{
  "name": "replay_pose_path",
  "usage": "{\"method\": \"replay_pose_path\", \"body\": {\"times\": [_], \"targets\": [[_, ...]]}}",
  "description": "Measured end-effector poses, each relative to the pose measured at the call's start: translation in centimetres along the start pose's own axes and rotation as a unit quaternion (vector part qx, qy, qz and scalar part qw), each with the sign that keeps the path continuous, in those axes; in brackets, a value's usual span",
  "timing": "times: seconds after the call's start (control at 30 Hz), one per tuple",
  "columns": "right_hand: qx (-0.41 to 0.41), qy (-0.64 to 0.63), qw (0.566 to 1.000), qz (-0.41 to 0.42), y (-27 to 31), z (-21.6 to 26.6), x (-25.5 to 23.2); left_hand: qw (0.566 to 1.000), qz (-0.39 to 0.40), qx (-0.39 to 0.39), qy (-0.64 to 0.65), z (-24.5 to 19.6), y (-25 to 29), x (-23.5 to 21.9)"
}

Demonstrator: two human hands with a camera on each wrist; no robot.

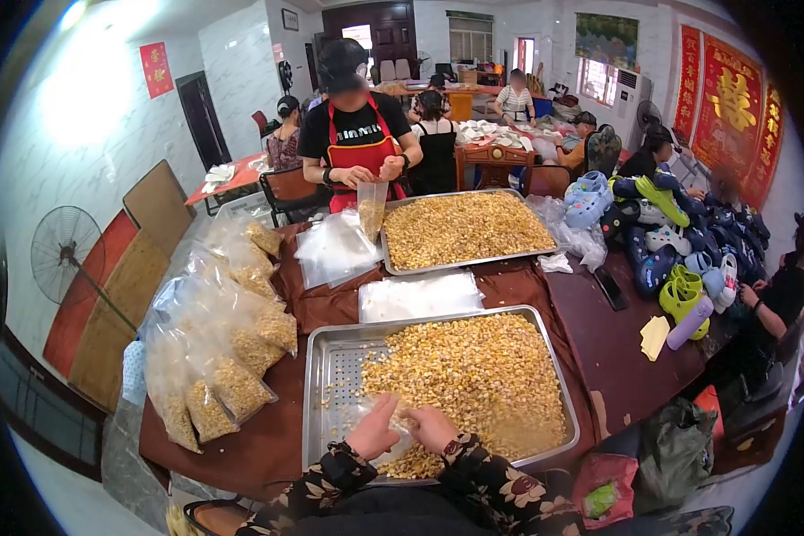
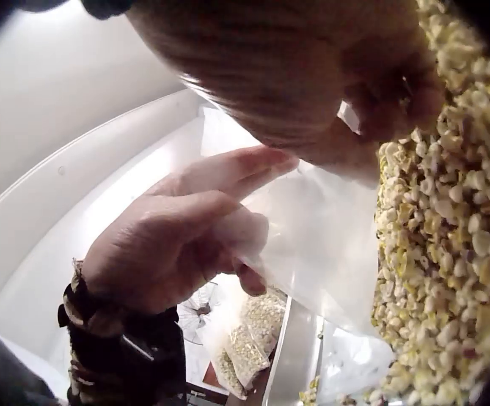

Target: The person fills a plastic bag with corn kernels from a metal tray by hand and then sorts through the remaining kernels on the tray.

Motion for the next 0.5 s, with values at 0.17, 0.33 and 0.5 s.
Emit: {"method": "replay_pose_path", "body": {"times": [0.17, 0.33, 0.5], "targets": [[-0.022, 0.026, 0.999, 0.031, -0.5, 2.8, -2.4, 0.999, -0.015, 0.031, -0.019, 0.1, -0.6, 0.3], [0.009, 0.067, 0.981, -0.181, -2.1, -0.3, -9.8, 1.000, -0.005, 0.025, -0.009, -0.1, -0.7, 0.6], [-0.007, 0.383, 0.883, -0.272, -2.5, -2.9, -15.1, 0.998, -0.025, 0.050, -0.015, -0.6, -0.9, 0.8]]}}
Point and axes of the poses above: each hand's wrist, its own y-axis away from the middle knuckle, its own x-axis out of the palm, z = x × y, the point moved 6 cm from there along -y, towards the middle knuckle, and after that the axes turned 10 degrees about -x, right-handed, at the moved point
